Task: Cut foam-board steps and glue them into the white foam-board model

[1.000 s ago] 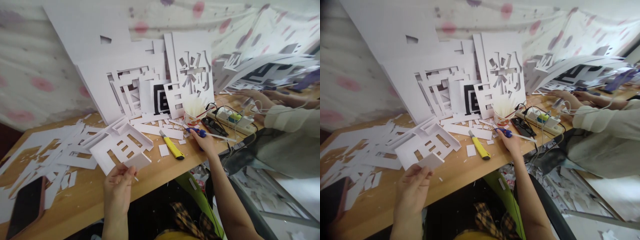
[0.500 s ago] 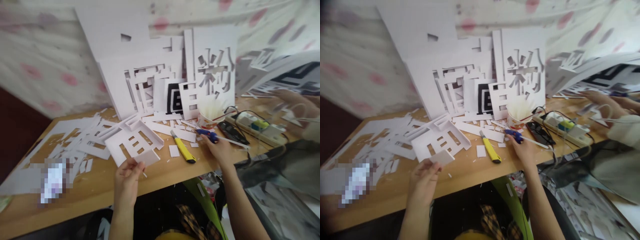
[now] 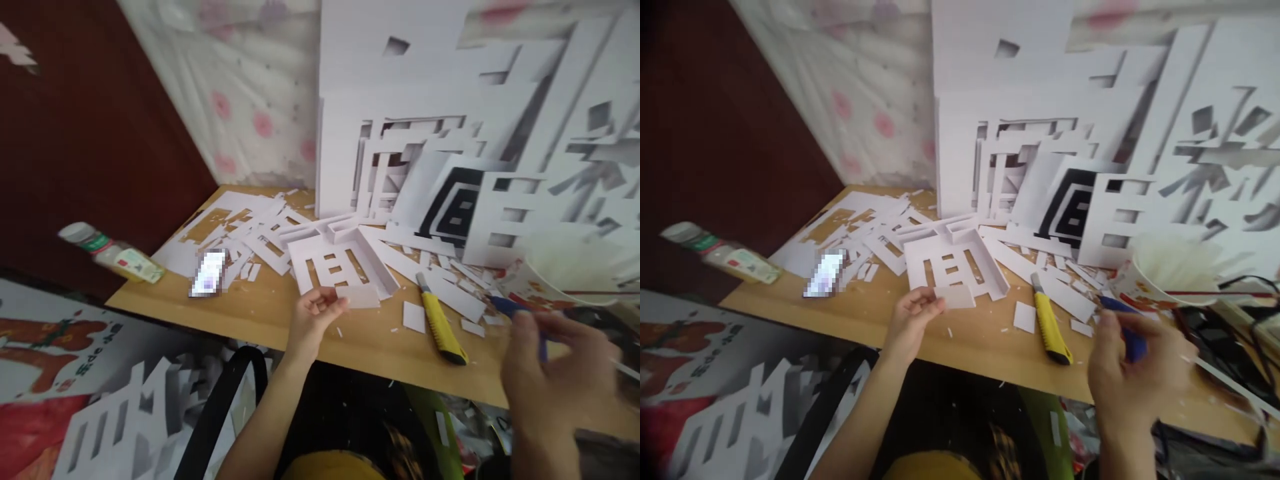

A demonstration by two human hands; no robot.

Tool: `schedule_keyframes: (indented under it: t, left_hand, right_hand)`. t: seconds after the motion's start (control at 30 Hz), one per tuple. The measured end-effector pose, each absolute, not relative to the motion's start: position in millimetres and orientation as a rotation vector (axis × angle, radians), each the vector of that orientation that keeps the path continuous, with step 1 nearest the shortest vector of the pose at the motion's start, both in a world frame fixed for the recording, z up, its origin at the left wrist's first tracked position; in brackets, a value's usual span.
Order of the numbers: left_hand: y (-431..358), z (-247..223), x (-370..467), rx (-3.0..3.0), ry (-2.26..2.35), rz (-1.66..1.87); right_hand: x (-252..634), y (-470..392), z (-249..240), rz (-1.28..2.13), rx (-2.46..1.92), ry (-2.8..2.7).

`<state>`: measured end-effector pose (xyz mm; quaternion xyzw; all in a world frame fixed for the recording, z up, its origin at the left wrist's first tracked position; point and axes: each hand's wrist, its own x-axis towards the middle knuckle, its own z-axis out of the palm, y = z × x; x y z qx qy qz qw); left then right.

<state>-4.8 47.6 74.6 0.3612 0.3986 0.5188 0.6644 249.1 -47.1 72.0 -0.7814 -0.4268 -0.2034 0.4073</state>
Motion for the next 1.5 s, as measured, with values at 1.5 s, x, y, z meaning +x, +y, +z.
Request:
schedule_keyframes:
  t: [1.5]
  left_hand:
    - [100.4, 101.4, -49.5, 1.56, 1.161, 1.399]
  right_hand:
    - [123.2, -17.1, -5.0, -0.125, -1.308, -1.845]
